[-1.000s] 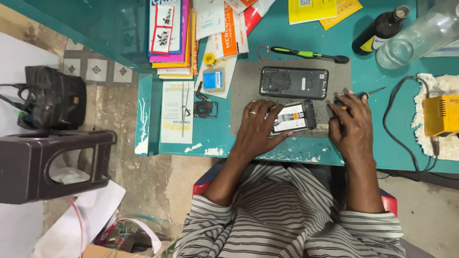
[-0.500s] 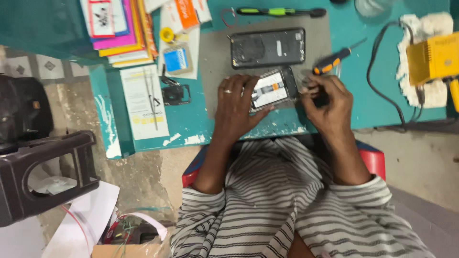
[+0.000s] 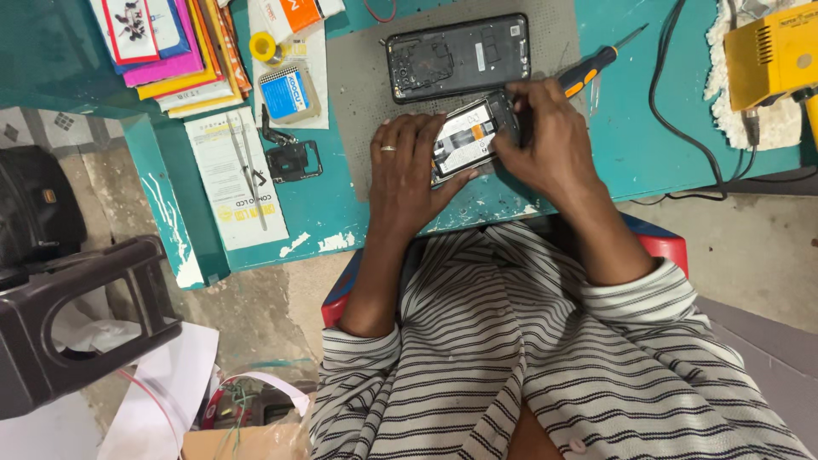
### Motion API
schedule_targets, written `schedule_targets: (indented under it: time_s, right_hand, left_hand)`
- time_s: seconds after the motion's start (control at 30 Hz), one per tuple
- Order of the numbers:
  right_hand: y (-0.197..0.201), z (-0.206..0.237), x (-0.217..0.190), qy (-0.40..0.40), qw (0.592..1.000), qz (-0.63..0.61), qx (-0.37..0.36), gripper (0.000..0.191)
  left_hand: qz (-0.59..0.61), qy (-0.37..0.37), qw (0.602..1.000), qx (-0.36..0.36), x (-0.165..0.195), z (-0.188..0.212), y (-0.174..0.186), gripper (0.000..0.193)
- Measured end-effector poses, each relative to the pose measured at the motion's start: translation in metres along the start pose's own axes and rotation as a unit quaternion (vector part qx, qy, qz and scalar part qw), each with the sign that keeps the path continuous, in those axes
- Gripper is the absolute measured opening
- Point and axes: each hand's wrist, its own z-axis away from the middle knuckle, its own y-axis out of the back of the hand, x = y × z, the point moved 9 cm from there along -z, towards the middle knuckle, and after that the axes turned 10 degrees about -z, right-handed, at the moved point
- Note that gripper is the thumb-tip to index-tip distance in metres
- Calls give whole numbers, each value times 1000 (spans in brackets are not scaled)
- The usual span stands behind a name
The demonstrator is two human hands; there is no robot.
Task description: The person repairs a smartphone at a workbench. They use a screwdriver to remove screws from the phone's back, pry open the housing with a metal spudger, lift out the internal frame and battery, then work along the edge of the separated screen assembly with a pry tool before handling the display panel.
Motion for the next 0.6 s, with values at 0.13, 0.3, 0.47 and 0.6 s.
schedule_targets:
  time_s: [0.13,0.3,0.47,0.6]
  right_hand:
    - [-8,-6,12,-24,1000,-4,-5,30]
    - [-1,4,33,-139,986,-94,-26,19]
    - [-11,16,51,-248,915,-311,-75,28]
    - [-9,16,50,-227,922,-309,-60,28]
  left_hand:
    - [6,3,1000,-4,-2,-1,0,81]
    - [9,0,1000,1,-1,-5,3,79]
    - [16,9,1000,-21,-4,-10,-1,79]
    - [10,4,1000,-17,-2,-9,-5,81]
